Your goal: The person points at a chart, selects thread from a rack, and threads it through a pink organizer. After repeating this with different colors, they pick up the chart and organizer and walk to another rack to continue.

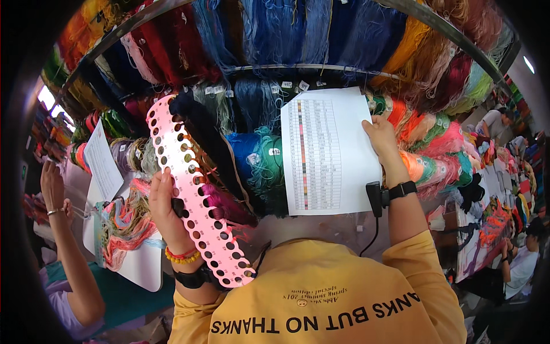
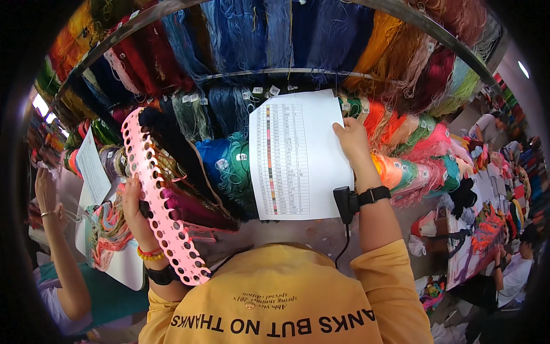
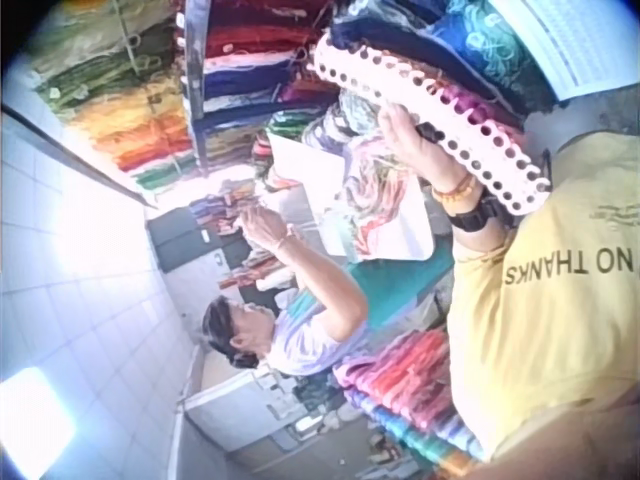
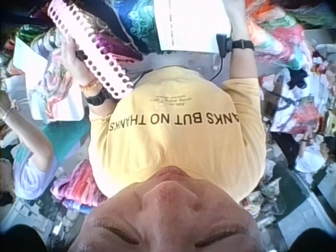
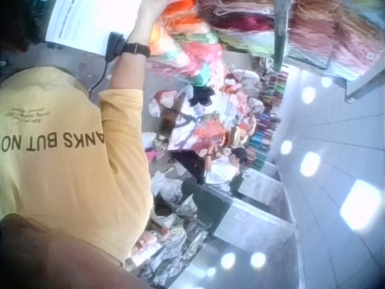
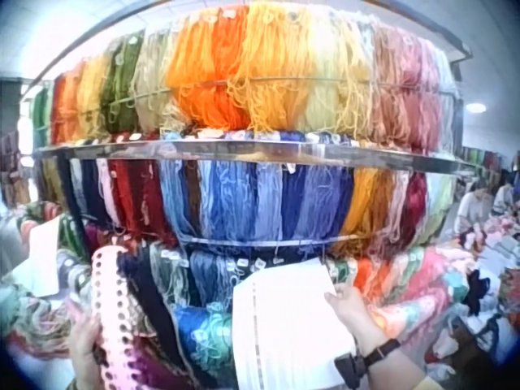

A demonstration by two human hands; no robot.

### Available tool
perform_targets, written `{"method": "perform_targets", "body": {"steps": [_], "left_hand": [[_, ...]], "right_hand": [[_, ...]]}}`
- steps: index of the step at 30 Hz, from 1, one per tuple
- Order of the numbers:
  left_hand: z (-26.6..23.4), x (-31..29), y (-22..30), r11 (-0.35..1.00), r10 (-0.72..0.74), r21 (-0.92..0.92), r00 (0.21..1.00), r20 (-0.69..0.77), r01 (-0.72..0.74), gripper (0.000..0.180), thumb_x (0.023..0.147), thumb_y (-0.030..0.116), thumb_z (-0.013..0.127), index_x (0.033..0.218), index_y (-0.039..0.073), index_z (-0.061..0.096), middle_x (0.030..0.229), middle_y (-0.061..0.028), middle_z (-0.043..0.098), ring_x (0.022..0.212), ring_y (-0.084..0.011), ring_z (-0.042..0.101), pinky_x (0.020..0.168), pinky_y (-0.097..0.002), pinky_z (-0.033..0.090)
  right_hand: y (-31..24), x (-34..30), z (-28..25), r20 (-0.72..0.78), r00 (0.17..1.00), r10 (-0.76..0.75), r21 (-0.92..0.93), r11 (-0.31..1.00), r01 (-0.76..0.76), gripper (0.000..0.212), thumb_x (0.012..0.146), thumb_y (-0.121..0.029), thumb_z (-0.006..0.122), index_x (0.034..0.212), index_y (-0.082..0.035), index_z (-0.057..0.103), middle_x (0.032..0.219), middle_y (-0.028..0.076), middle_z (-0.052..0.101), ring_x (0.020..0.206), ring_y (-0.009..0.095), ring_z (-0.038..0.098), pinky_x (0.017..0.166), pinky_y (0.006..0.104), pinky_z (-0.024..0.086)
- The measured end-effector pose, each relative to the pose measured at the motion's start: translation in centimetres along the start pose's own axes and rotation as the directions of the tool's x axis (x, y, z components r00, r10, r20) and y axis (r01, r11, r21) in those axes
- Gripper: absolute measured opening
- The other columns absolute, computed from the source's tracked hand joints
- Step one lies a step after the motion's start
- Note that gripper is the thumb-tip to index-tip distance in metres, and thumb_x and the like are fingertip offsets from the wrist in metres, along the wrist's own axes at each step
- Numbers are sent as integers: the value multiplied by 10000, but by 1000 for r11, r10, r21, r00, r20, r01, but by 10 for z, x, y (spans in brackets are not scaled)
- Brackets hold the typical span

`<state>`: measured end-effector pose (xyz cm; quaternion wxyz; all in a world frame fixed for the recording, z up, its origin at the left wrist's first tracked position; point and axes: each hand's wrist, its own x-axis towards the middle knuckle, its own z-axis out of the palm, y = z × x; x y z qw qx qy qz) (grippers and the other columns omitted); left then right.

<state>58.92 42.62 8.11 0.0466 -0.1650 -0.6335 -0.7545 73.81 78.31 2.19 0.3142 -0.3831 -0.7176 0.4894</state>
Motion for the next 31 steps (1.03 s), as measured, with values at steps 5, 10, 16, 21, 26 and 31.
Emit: {"method": "perform_targets", "body": {"steps": [5, 10, 16, 21, 26, 31], "left_hand": [[-5, -9, 0, 995, -53, -93, 996, -78, 45, 114, 841, 152, 489, 761, 80, 525, 636, 84, 398, 590, 7, 329, 536, -142, 251], [-4, -19, 5, 979, -81, -193, 994, -73, 66, 118, 842, 142, 482, 761, 70, 528, 633, 77, 405, 583, 0, 335, 535, -146, 257], [2, -44, 17, 981, -66, -189, 990, -124, 41, 113, 846, 140, 472, 781, 62, 523, 631, 69, 409, 577, -5, 347, 531, -154, 262], [-2, -69, 21, 967, -89, -248, 989, -121, 56, 110, 851, 135, 461, 816, 56, 530, 647, 59, 427, 587, -13, 368, 544, -157, 280], [2, -93, 37, 986, -65, -165, 965, -253, 23, 188, 860, 140, 435, 953, 3, 523, 849, -19, 539, 754, -72, 502, 697, -206, 387], [-50, -105, 41, 888, -223, -440, 961, -165, 130, 251, 862, 205, 426, 1010, 18, 504, 858, -61, 552, 813, -103, 535, 786, -249, 414]], "right_hand": [[-10, -6, 1, 7, 1000, 1, -54, 999, -1, 256, 773, -128, 557, 937, 67, 532, 766, 100, 592, 666, 138, 545, 613, 252, 431], [-13, -8, -1, 56, 998, 41, 17, 999, -42, 264, 776, -138, 555, 934, 72, 528, 765, 111, 596, 646, 142, 560, 580, 251, 442], [-6, -4, -6, 119, 992, 33, 85, 995, -43, 312, 749, -125, 548, 970, 92, 512, 764, 125, 594, 632, 159, 568, 561, 255, 450], [-5, -3, -8, 145, 989, 14, 93, 995, -27, 286, 722, -116, 516, 924, 86, 531, 744, 112, 578, 619, 148, 547, 551, 255, 438], [5, 5, -9, 183, 983, -28, 65, 998, 16, 329, 696, -109, 501, 945, 106, 526, 770, 146, 588, 648, 183, 570, 570, 278, 451], [1, 2, -9, 214, 977, -19, 98, 995, -2, 322, 694, -117, 507, 934, 95, 538, 763, 148, 590, 654, 194, 570, 593, 281, 451]]}}
